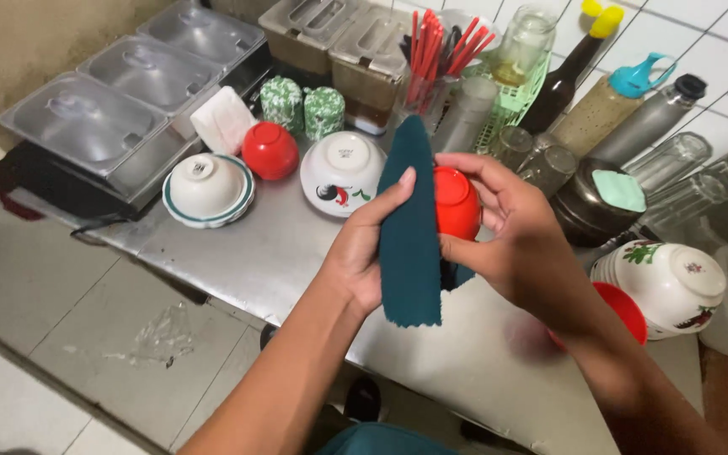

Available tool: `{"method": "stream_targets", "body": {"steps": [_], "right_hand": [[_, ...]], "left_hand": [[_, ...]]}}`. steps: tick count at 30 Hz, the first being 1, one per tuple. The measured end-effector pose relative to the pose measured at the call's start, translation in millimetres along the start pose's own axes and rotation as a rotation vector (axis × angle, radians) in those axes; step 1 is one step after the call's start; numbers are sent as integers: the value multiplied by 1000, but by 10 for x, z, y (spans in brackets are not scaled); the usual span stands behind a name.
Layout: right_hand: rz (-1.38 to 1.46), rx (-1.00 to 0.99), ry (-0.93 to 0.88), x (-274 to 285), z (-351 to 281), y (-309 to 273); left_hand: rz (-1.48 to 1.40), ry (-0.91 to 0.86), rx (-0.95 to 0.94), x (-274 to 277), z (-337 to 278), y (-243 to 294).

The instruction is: The recorder wipes a small red plastic bowl with a cloth and then thoroughly cleans the stainless steel counter.

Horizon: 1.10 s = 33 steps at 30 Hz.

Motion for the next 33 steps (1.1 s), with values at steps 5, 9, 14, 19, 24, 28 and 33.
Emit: {"method": "stream_targets", "body": {"steps": [5,9,14,19,24,28,33], "right_hand": [[-153,35,68,66,7,-72],[-244,55,71,7,28,20],[-330,46,268,14,2,177],[-401,-43,357,-27,168,52],[-383,-182,394,-79,398,-26],[-285,-49,351,-123,517,3],[-215,-211,378,-268,633,170]], "left_hand": [[10,23,77,89,-23,-51],[10,61,127,-79,70,11],[87,-1,179,28,186,69],[126,52,330,-74,229,248],[134,48,335,36,397,453],[108,-43,334,101,514,571],[84,-2,323,153,494,721]]}}
Point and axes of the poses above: each hand's wrist, its own z-axis towards the middle knuckle, its own x-axis out of the back of the hand, y = z × x, the point moved 5 cm from there along z, towards the middle knuckle, and after that the axes turned 3 degrees about z, right-handed, at the moved point
